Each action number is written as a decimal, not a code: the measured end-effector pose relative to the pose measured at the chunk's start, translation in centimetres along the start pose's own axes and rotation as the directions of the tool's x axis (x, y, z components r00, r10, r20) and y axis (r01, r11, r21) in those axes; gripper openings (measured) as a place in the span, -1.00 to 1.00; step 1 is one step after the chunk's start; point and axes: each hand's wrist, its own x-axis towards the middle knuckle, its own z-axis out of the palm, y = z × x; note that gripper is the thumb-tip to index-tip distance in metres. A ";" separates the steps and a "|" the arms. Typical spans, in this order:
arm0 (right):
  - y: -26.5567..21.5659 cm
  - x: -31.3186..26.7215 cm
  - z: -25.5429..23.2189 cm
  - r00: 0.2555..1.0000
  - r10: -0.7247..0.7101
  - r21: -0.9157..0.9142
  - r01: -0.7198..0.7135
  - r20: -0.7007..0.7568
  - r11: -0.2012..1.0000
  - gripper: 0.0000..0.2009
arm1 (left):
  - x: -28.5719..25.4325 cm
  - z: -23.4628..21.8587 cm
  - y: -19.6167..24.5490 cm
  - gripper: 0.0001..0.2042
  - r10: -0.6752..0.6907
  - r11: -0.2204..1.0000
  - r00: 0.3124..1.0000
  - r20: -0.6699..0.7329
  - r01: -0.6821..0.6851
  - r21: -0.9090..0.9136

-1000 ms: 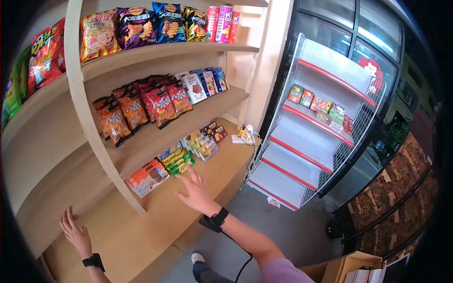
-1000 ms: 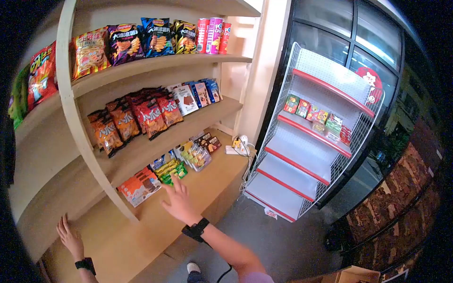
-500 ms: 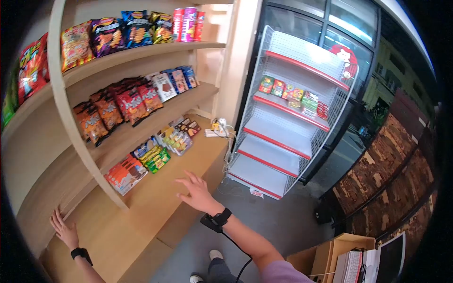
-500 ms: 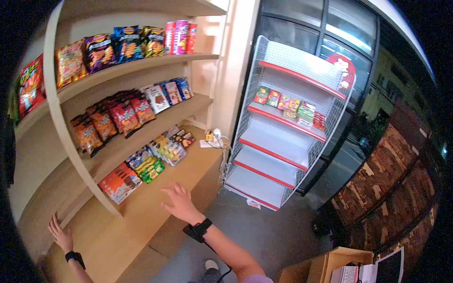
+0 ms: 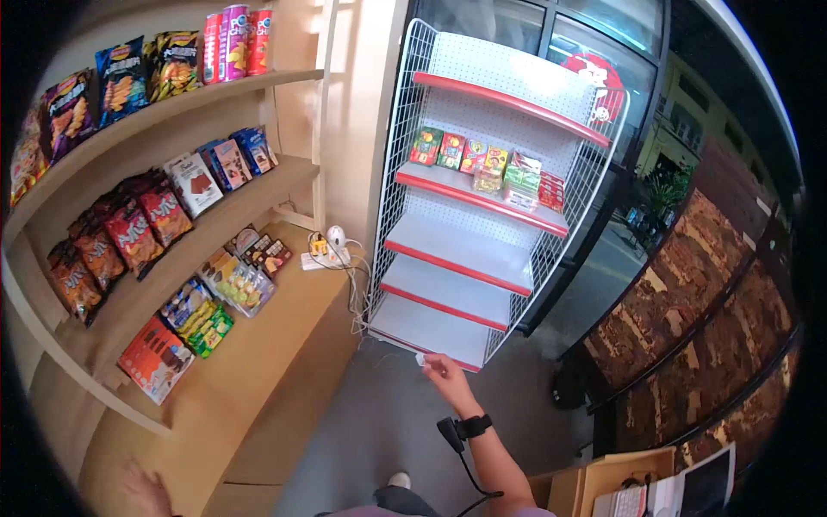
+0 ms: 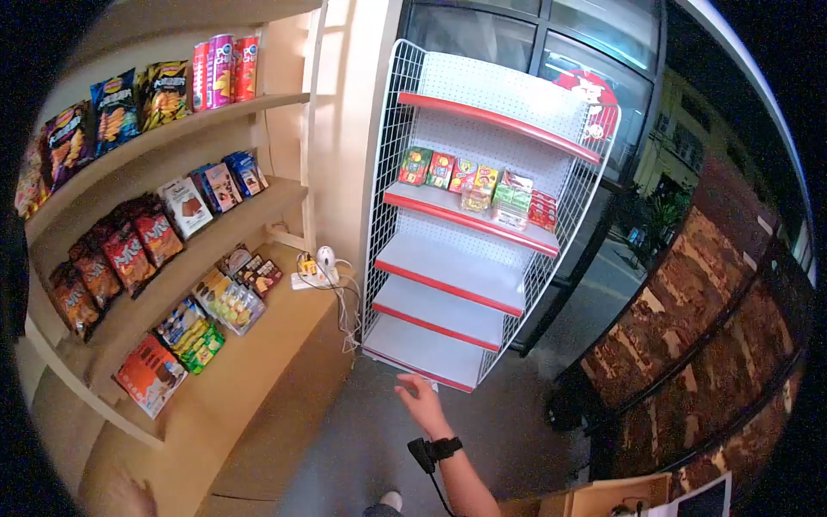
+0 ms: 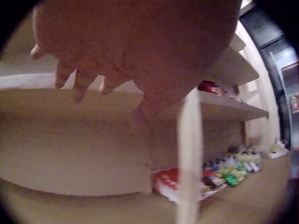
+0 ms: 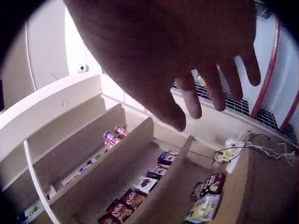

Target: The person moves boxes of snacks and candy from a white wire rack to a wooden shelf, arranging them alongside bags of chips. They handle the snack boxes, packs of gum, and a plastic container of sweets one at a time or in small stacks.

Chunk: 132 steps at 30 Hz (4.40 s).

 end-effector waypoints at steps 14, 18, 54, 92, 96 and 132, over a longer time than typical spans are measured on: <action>-3.1 19.7 -8.5 0.937 -0.160 -0.028 0.178 0.312 0.984 -0.69 | -5.5 -10.4 33.2 -0.58 0.382 0.722 0.924 0.013 -0.289 -0.629; -2.4 25.8 -9.0 0.867 -0.193 0.031 0.201 0.459 0.979 -0.68 | -2.1 -11.3 41.6 -0.61 0.465 0.594 0.884 -0.049 -0.353 -0.723; -11.3 69.9 -33.7 0.768 -0.549 -0.491 0.637 0.331 0.595 -0.72 | 4.5 -44.7 101.3 -0.27 0.913 -0.255 0.130 -0.386 -0.556 -0.791; -8.8 89.0 -26.8 0.824 -0.203 -0.535 0.510 0.530 0.674 -0.17 | 9.7 -46.5 118.7 -0.08 0.888 -0.399 0.290 -0.357 0.101 -0.911; -8.0 88.7 -25.6 0.782 -0.321 -0.446 0.584 0.534 0.679 -0.26 | 9.6 -44.8 118.3 -0.23 0.801 -0.365 0.439 -0.406 -0.179 -0.914; -21.7 23.4 10.3 -0.667 -0.220 0.673 0.559 0.712 0.485 -0.24 | -27.2 -28.7 47.4 0.28 0.127 -0.611 0.980 0.154 0.200 -0.766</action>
